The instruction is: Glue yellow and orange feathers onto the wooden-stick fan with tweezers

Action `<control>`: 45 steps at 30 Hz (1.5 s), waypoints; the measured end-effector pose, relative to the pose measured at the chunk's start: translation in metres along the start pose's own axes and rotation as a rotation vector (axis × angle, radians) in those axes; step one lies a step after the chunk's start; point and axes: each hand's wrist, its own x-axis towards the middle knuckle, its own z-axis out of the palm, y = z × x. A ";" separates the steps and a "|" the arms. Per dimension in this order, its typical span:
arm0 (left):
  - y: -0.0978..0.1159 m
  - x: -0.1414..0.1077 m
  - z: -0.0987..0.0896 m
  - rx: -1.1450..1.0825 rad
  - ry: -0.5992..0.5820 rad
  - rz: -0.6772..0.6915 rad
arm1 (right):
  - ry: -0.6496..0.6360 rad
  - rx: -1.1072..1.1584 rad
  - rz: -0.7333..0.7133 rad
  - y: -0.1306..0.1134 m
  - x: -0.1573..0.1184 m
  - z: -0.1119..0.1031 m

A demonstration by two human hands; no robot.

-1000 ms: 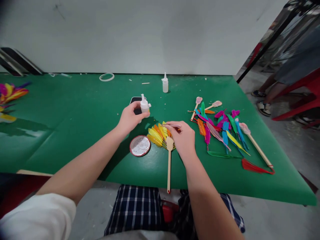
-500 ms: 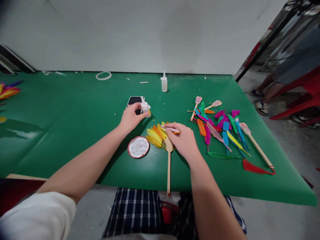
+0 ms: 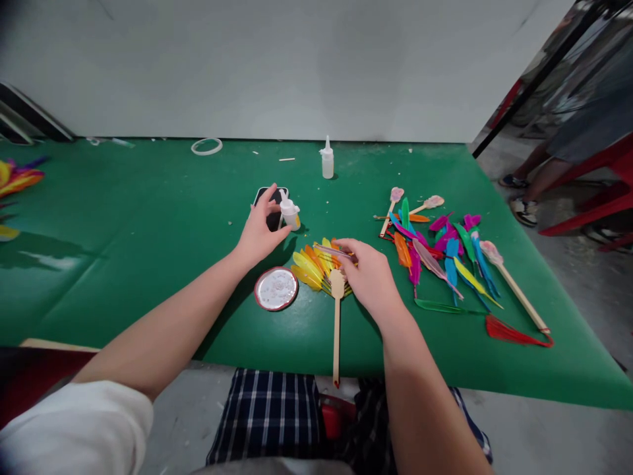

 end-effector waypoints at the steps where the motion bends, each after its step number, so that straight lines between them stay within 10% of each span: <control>1: -0.001 -0.001 -0.001 -0.021 0.007 0.021 | 0.004 -0.049 -0.030 0.001 0.000 0.000; 11: 0.021 -0.013 -0.015 0.042 0.489 0.341 | -0.041 -0.373 -0.128 -0.005 0.002 0.001; 18: 0.022 -0.014 -0.015 0.110 0.266 0.563 | -0.049 -0.384 -0.182 -0.005 0.001 0.004; 33: 0.021 -0.015 -0.008 0.253 -0.334 0.555 | -0.079 -0.432 -0.196 -0.003 0.001 0.003; 45: 0.018 -0.015 -0.002 0.270 -0.407 0.517 | -0.083 -0.441 -0.195 -0.004 -0.001 0.001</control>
